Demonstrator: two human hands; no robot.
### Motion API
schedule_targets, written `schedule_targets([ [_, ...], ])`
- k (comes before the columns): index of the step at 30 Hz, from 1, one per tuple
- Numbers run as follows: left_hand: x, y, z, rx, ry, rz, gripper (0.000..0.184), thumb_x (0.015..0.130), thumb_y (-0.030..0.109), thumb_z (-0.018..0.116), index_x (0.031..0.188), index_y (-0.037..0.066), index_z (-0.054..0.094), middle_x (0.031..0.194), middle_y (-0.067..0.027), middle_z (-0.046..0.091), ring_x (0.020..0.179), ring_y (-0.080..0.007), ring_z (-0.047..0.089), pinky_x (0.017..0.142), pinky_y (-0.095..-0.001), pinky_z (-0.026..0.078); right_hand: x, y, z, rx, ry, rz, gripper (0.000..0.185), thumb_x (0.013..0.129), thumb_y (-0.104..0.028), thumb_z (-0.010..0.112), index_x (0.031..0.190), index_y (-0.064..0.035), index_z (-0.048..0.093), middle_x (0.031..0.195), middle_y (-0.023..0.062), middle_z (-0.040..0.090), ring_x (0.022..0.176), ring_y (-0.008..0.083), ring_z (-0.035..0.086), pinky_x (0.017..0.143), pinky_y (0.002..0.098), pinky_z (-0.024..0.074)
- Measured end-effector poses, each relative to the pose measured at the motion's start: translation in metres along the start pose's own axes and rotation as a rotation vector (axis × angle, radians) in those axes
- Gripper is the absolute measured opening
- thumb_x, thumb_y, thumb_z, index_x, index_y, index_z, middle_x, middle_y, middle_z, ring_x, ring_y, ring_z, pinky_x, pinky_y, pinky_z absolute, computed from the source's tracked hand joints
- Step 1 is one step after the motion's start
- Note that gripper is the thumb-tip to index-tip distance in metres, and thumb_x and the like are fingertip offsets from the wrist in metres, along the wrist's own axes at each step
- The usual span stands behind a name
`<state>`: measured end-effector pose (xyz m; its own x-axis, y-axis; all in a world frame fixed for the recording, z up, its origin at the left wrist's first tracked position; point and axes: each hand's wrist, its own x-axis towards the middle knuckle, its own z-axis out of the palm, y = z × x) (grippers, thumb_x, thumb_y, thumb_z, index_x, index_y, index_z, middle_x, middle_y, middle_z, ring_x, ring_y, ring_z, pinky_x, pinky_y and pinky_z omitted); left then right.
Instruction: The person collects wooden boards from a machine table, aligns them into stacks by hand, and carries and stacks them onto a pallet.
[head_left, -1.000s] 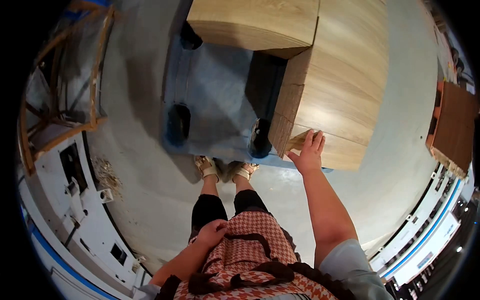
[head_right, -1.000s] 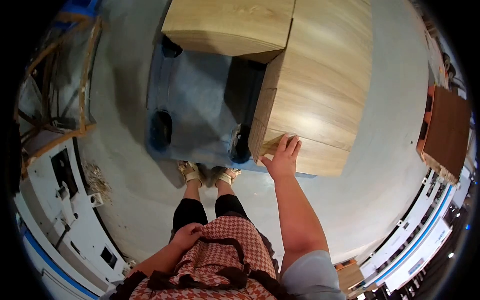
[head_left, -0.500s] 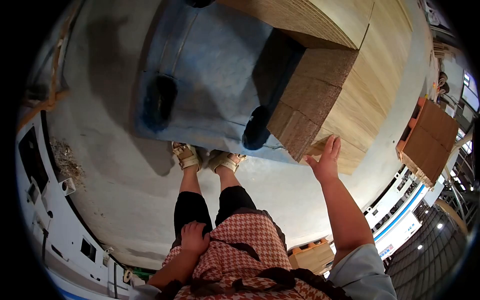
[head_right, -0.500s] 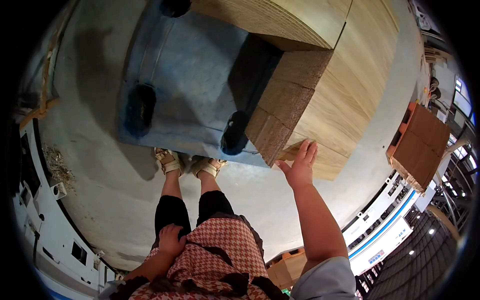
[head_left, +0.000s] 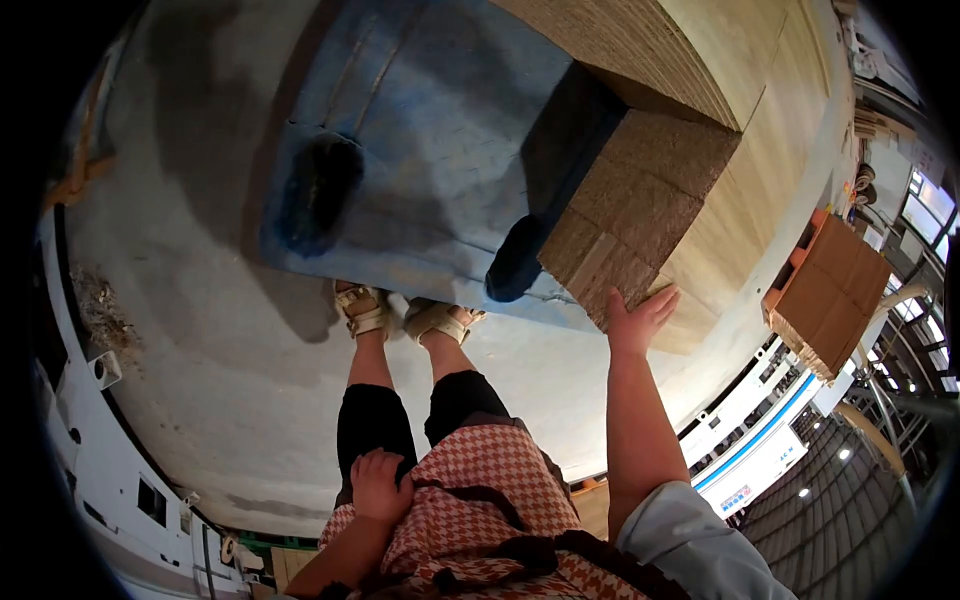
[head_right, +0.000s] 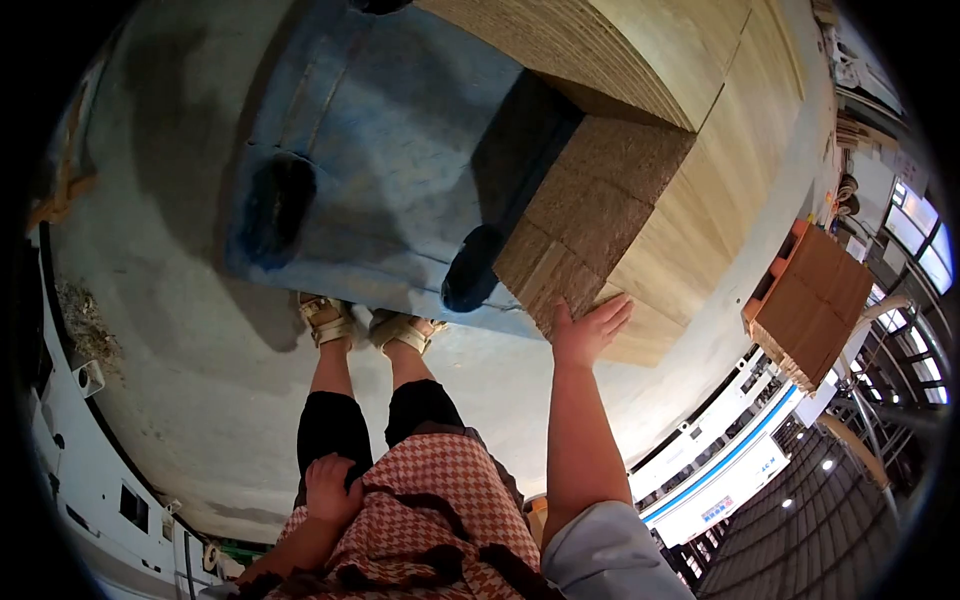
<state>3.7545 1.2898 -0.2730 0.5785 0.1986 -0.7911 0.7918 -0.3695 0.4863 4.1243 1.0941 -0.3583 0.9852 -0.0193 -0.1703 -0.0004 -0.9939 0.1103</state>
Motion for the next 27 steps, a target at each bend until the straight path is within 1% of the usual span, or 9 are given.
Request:
schedule_targets([
  [2,0.0,0.001,0.002,0.004,-0.011,-0.017,0.03,0.066,0.018,0.059,0.094,0.009,0.054,0.099,-0.0102,0.053,0.104,-0.0283,0.045,0.093,-0.0473,0.028,0.0,-0.005,0.003,-0.014,-0.006,0.059,0.097,0.066,-0.033,0.069,0.132,0.0009,0.007,0.137,0.023,0.01,0.127,0.0383,0.011,0.099,0.0507,0.0181],
  [3,0.001,0.002,0.001,-0.011,-0.013,-0.016,0.029,0.066,0.016,0.059,0.093,0.009,0.054,0.099,-0.0107,0.053,0.103,-0.0293,0.045,0.092,-0.0474,0.028,0.0,-0.007,0.003,-0.02,-0.008,0.092,0.096,0.066,-0.032,0.068,0.133,0.0006,0.006,0.137,0.0229,0.009,0.127,0.0382,0.01,0.098,0.0517,0.0179],
  [5,0.004,0.005,0.0,-0.036,-0.012,-0.013,0.028,0.066,0.014,0.061,0.093,0.009,0.054,0.099,-0.0118,0.052,0.102,-0.0313,0.046,0.091,-0.0474,0.029,0.0,-0.006,0.005,-0.014,0.0,0.098,0.096,0.067,-0.031,0.068,0.133,0.0003,0.006,0.137,0.0224,0.008,0.127,0.0379,0.01,0.098,0.0525,0.0181],
  [9,0.004,0.006,0.004,-0.031,0.006,-0.021,0.028,0.066,0.014,0.06,0.093,0.01,0.054,0.098,-0.0112,0.053,0.101,-0.0308,0.046,0.091,-0.0481,0.03,-0.001,-0.005,0.008,-0.04,0.018,0.098,0.094,0.068,-0.03,0.067,0.133,-0.0011,0.005,0.138,0.0208,0.007,0.128,0.0367,0.008,0.098,0.0527,0.0186],
  [15,0.008,0.014,-0.006,0.007,0.054,0.027,0.027,0.066,0.014,0.06,0.093,0.01,0.054,0.095,-0.0106,0.053,0.1,-0.0299,0.047,0.091,-0.0481,0.029,-0.001,-0.005,0.009,-0.075,0.036,0.097,0.095,0.066,-0.029,0.067,0.134,-0.003,0.005,0.138,0.0194,0.008,0.128,0.0354,0.008,0.097,0.0531,0.0201],
  [17,0.007,0.013,-0.011,0.024,0.066,0.041,0.026,0.067,0.014,0.059,0.092,0.01,0.054,0.095,-0.0103,0.053,0.099,-0.0295,0.047,0.091,-0.0477,0.03,0.001,-0.008,0.005,-0.059,0.011,0.12,0.096,0.065,-0.029,0.067,0.134,-0.0031,0.006,0.138,0.0193,0.008,0.128,0.0354,0.008,0.097,0.0536,0.0204],
  [21,0.005,0.008,-0.008,0.047,0.083,0.063,0.026,0.066,0.018,0.057,0.09,0.01,0.055,0.094,-0.0091,0.054,0.098,-0.0268,0.048,0.092,-0.0465,0.03,0.001,-0.008,0.002,-0.039,-0.025,0.162,0.098,0.063,-0.03,0.069,0.133,-0.0029,0.006,0.138,0.0192,0.009,0.128,0.0365,0.009,0.096,0.0547,0.0205],
  [24,0.002,0.007,-0.005,0.058,0.089,0.07,0.026,0.066,0.017,0.057,0.09,0.01,0.055,0.094,-0.0086,0.054,0.098,-0.0263,0.048,0.091,-0.0461,0.03,0.0,-0.002,0.001,0.035,-0.004,0.1,0.099,0.062,-0.032,0.069,0.133,-0.0027,0.007,0.137,0.0214,0.009,0.127,0.0382,0.009,0.097,0.0537,0.02],
  [27,0.003,0.007,-0.004,0.069,0.082,0.081,0.026,0.066,0.017,0.057,0.09,0.01,0.055,0.093,-0.0084,0.054,0.098,-0.0258,0.048,0.091,-0.0458,0.03,0.002,0.015,0.007,0.108,0.047,-0.01,0.097,0.062,-0.033,0.07,0.132,-0.001,0.011,0.136,0.0248,0.011,0.125,0.0399,0.011,0.098,0.0518,0.019],
])
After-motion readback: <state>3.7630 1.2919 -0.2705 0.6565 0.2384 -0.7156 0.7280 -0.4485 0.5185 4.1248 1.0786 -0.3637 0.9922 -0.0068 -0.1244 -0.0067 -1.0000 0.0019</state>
